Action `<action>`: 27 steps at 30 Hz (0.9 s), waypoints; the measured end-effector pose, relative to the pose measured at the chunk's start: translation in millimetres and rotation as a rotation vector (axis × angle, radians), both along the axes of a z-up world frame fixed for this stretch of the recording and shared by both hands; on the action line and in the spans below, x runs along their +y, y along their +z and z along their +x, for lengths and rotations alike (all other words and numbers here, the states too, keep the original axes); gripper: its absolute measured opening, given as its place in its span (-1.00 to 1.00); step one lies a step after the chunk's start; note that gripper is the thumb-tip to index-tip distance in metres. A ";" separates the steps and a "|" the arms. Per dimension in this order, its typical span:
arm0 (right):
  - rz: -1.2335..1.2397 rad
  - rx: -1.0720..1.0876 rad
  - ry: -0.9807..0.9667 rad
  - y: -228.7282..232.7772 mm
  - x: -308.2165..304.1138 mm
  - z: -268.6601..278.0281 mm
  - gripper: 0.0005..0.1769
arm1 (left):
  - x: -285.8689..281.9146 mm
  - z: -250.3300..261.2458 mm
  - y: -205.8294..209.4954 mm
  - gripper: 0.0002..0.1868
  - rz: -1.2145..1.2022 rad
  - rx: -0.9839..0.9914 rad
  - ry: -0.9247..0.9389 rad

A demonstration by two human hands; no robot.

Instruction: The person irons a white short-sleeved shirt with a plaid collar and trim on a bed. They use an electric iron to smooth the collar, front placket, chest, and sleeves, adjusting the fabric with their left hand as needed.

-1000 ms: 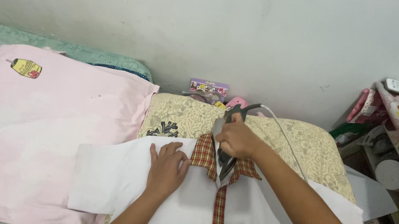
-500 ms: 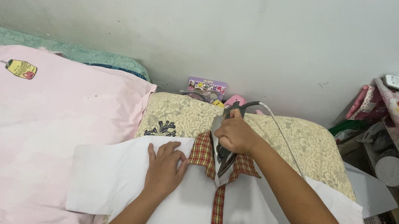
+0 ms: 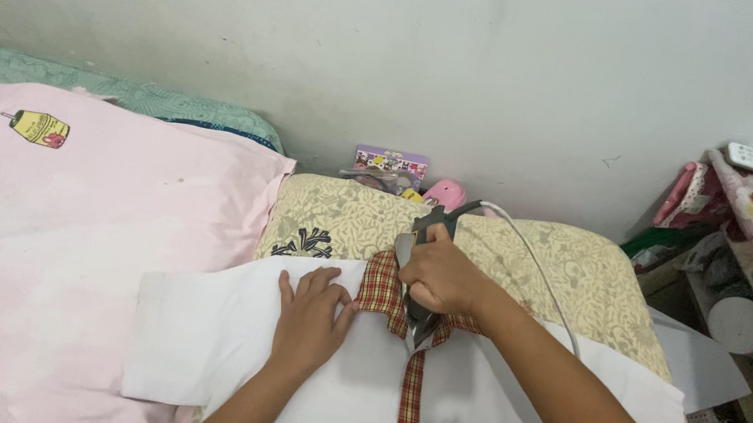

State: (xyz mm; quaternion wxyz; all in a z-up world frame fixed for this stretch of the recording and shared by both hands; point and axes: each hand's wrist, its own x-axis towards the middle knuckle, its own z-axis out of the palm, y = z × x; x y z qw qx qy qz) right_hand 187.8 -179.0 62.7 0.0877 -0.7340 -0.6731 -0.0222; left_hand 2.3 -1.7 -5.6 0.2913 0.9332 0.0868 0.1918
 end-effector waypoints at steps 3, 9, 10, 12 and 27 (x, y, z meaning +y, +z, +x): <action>0.049 -0.003 0.007 -7.8 0.8 20.0 -0.85 | 0.0 1.5 0.4 -0.77 -0.003 0.034 0.009; 0.031 -0.065 -0.094 -14.4 11.4 54.2 -0.79 | -0.5 0.1 1.2 -0.78 -0.015 0.057 0.008; 0.005 -0.072 -0.123 -13.8 12.7 54.1 -0.78 | -0.3 -0.3 1.1 -0.78 -0.007 0.035 0.011; -0.027 -0.073 -0.151 -12.4 12.3 47.4 -0.81 | -0.4 0.0 0.4 -0.78 0.008 -0.007 0.010; 0.040 -0.023 -0.012 -0.9 4.4 4.8 -0.85 | -1.7 0.4 1.7 -0.78 -0.007 0.015 0.014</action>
